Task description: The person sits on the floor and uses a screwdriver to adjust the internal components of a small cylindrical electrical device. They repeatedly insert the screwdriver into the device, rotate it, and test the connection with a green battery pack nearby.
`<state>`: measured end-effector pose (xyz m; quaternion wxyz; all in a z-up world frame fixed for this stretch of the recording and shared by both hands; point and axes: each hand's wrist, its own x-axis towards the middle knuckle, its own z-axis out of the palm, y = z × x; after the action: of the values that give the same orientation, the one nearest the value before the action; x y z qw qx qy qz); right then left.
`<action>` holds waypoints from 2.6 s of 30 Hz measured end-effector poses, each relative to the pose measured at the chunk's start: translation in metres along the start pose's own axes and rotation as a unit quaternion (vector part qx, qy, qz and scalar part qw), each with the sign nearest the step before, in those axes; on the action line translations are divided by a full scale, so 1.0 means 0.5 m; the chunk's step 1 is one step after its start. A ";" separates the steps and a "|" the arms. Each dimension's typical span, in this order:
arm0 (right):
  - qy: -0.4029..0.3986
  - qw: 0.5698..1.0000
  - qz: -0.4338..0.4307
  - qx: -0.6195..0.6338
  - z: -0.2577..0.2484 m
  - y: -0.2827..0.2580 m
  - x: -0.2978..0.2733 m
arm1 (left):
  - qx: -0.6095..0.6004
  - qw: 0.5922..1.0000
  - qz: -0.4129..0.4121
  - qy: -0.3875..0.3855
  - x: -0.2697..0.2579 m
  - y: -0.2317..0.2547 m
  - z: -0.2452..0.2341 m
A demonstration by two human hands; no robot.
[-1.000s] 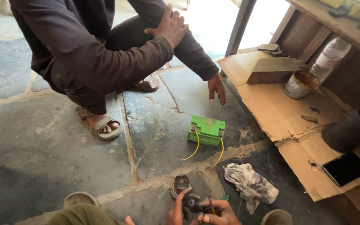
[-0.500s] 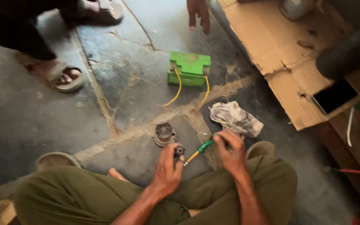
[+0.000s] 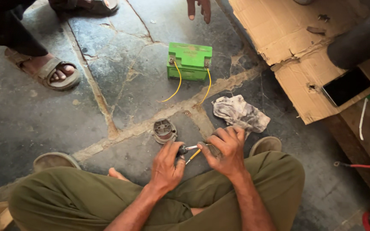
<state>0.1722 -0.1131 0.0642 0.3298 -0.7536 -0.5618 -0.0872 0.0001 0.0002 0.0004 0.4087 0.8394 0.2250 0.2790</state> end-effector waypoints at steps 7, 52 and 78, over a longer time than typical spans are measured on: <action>-0.067 0.994 -0.058 -0.065 -0.005 -0.002 -0.003 | 0.114 0.987 -0.051 -0.097 -0.002 -0.007 -0.003; 0.002 0.792 0.322 0.519 0.165 0.064 -0.130 | 0.055 0.993 -0.078 -0.063 -0.037 -0.015 0.000; 0.202 0.621 0.492 0.576 0.207 0.147 -0.200 | 0.187 0.964 -0.088 -0.165 -0.118 0.020 -0.034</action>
<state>0.1787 -0.1415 -0.0948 0.7954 -0.5367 0.0382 0.2790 -0.0534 -0.0317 0.0001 0.2983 0.9124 0.2753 0.0527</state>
